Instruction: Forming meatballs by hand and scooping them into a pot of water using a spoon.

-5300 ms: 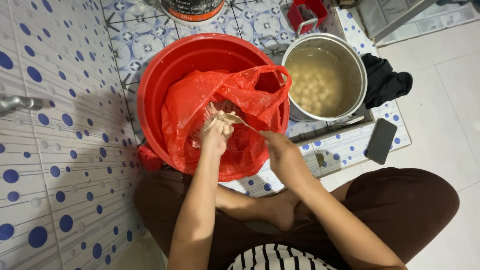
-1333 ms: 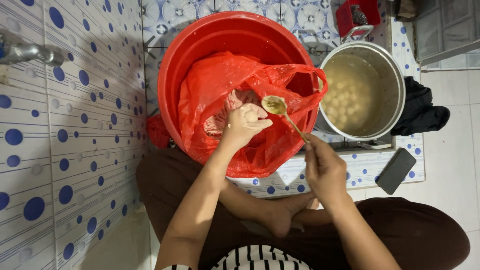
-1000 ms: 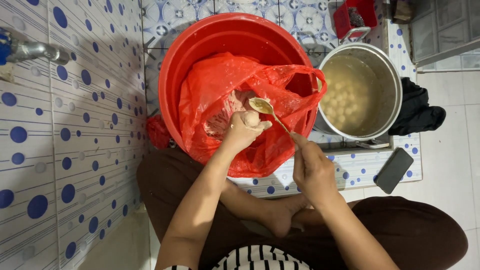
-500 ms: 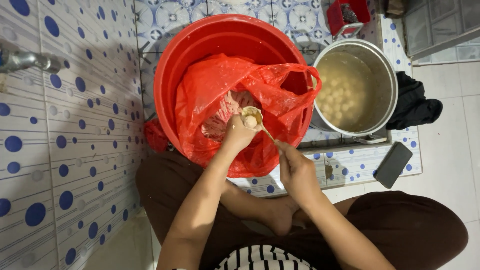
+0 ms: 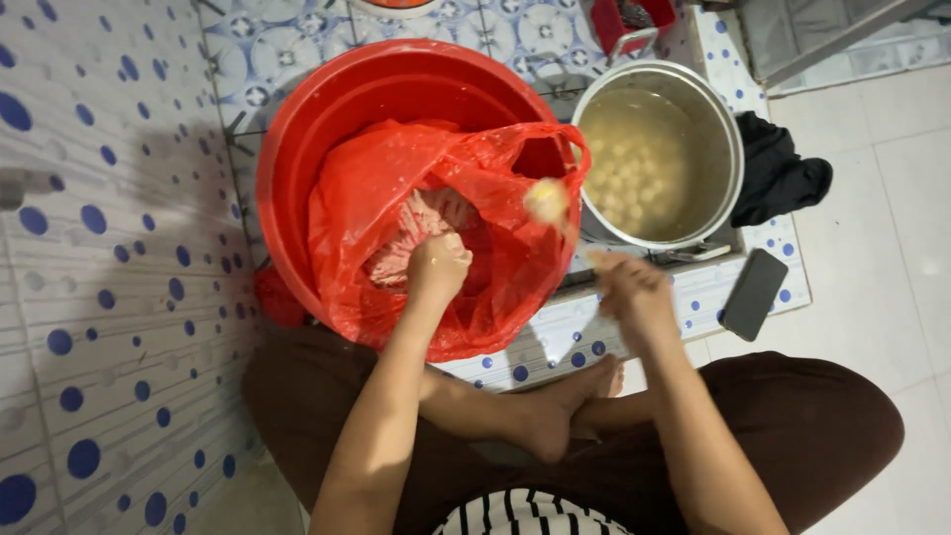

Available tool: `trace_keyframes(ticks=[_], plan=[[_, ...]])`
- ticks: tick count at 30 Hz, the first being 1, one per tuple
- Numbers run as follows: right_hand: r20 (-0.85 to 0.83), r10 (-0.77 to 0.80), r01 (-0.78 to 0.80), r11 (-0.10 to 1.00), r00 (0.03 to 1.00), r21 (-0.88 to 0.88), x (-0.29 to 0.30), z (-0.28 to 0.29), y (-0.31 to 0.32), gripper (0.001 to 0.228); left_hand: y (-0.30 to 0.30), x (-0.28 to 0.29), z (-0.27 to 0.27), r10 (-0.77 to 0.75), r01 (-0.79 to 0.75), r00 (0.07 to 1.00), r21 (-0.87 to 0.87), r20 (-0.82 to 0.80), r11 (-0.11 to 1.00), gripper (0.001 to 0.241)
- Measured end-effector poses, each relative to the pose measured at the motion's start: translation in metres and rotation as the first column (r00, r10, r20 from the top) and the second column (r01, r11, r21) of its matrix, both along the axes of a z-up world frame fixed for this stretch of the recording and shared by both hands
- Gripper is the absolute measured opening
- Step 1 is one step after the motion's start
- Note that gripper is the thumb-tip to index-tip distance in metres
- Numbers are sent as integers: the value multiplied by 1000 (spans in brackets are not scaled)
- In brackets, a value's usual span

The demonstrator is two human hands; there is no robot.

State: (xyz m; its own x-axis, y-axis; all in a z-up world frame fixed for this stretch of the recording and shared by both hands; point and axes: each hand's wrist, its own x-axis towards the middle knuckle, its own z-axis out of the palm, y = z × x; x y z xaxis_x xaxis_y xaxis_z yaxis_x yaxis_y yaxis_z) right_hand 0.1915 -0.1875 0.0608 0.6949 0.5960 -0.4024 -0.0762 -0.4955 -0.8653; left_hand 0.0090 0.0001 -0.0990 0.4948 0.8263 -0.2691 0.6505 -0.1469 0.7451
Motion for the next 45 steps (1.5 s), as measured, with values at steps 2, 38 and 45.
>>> trace_keyframes(ticks=[2, 38, 45], plan=[[75, -208, 192, 965, 975, 179, 25, -3, -5, 15, 3, 1, -6, 22, -23, 999, 31, 33, 999, 15], [-141, -55, 73, 989, 988, 125, -81, -73, -13, 27, 7, -25, 73, 630, 450, 374, -727, 681, 519, 39], [-272, -53, 101, 981, 961, 164, -114, -64, -8, 28, 13, -25, 57, 669, 436, 405, -775, 623, 458, 20]])
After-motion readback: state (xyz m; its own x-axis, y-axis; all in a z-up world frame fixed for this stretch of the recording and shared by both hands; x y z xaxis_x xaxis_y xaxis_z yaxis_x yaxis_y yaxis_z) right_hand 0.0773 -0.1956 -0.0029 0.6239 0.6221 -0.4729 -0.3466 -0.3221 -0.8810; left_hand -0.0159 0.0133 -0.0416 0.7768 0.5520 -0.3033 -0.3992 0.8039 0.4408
